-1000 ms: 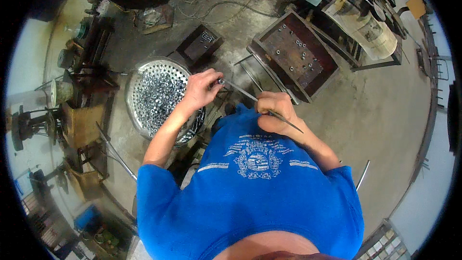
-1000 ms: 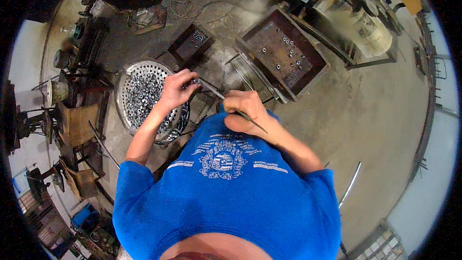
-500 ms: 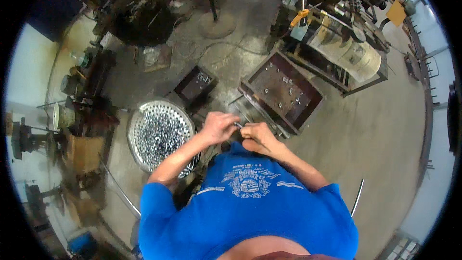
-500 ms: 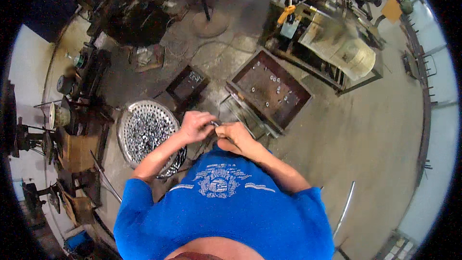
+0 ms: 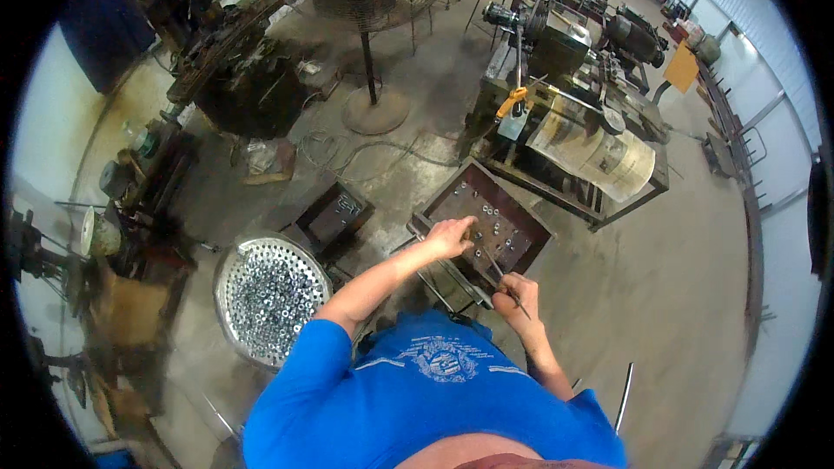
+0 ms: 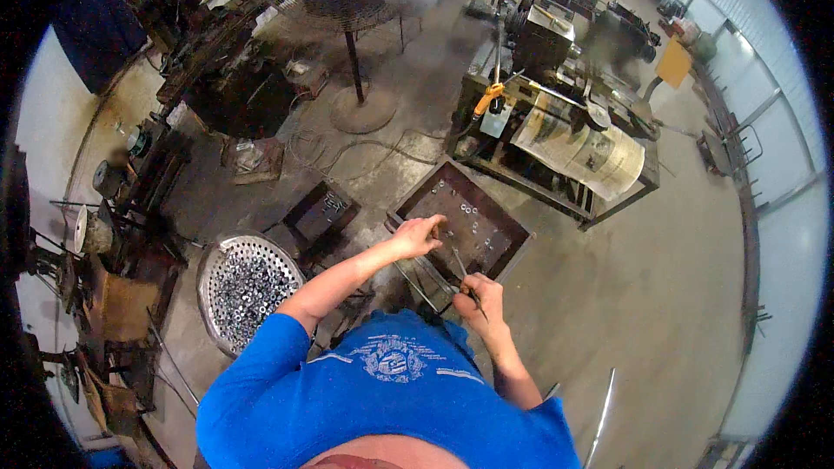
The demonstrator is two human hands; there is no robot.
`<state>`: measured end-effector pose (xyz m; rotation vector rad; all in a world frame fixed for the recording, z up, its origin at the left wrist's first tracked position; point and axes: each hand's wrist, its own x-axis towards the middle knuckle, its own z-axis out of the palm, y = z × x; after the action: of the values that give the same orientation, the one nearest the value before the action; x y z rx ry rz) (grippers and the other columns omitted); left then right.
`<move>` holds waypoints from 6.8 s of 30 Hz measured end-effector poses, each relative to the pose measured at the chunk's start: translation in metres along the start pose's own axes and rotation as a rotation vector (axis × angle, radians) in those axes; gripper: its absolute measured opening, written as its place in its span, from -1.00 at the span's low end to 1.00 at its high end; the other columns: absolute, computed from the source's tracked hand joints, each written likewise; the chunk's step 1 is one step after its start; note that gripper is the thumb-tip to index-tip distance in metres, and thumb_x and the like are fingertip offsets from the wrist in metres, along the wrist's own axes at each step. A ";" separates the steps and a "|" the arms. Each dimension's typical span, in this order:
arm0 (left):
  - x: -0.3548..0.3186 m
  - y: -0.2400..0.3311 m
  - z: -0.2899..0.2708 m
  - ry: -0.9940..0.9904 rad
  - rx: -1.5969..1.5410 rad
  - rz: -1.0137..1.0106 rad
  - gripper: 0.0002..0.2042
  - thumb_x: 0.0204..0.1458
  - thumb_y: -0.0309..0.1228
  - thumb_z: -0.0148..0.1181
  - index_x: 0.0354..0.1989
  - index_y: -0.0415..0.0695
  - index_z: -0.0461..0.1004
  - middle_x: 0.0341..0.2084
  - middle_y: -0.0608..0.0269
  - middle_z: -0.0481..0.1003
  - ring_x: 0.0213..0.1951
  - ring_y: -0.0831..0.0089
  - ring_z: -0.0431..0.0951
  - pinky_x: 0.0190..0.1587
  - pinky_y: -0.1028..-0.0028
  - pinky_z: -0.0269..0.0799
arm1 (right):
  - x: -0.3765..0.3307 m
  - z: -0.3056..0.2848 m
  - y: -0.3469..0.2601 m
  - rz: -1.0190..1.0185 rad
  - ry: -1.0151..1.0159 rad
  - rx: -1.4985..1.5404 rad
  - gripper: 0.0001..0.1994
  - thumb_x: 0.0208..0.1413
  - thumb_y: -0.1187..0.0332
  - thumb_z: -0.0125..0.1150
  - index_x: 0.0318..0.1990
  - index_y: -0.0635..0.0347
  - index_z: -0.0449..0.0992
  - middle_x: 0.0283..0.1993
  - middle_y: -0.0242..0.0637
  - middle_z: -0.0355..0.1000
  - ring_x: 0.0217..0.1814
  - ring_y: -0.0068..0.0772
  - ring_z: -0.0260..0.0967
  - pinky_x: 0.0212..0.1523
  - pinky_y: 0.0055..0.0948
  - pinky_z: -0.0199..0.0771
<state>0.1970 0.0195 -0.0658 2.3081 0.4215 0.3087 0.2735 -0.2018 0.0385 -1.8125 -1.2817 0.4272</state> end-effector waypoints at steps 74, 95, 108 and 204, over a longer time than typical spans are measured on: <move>-0.038 0.005 -0.017 0.080 0.220 -0.019 -0.69 -0.20 -0.29 0.30 -0.21 0.02 0.52 -0.45 0.13 0.55 -0.33 0.08 0.54 -0.34 0.13 0.41 | 0.000 0.002 -0.025 -0.011 0.010 0.013 -0.89 -0.29 0.47 0.13 -0.59 0.29 0.33 -0.61 -0.23 0.14 -0.59 -0.36 0.15 -0.55 -0.45 0.13; -0.303 -0.160 -0.130 0.185 0.447 -0.894 -0.77 -0.10 -0.33 0.09 -0.30 -0.13 0.55 -0.37 0.00 0.56 -0.29 0.04 0.57 -0.20 0.13 0.48 | 0.016 0.034 -0.036 0.055 -0.273 0.084 -0.83 -0.25 0.42 0.11 -0.61 0.31 0.25 -0.61 -0.26 0.11 -0.56 -0.45 0.04 -0.53 -0.46 0.04; -0.281 -0.181 -0.104 -0.131 0.677 -0.931 -0.75 -0.11 -0.28 0.19 -0.32 -0.18 0.56 -0.31 0.00 0.56 -0.20 0.11 0.57 -0.15 0.22 0.48 | -0.004 0.033 -0.029 0.025 -0.281 0.118 -0.70 -0.20 0.18 0.14 -0.58 0.29 0.33 -0.56 -0.06 0.23 -0.49 -0.07 0.20 -0.46 -0.24 0.15; -0.299 -0.170 -0.130 0.081 0.584 -1.064 -0.72 -0.09 -0.16 0.19 -0.35 -0.12 0.55 -0.35 0.01 0.56 -0.24 0.08 0.57 -0.18 0.15 0.48 | 0.002 0.044 -0.035 0.052 -0.293 0.102 -0.85 -0.29 0.42 0.11 -0.64 0.29 0.29 -0.64 -0.14 0.20 -0.59 -0.22 0.17 -0.55 -0.33 0.11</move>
<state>-0.1568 0.0989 -0.1271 2.2188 1.8569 -0.2942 0.2235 -0.1767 0.0414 -1.7446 -1.3834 0.7965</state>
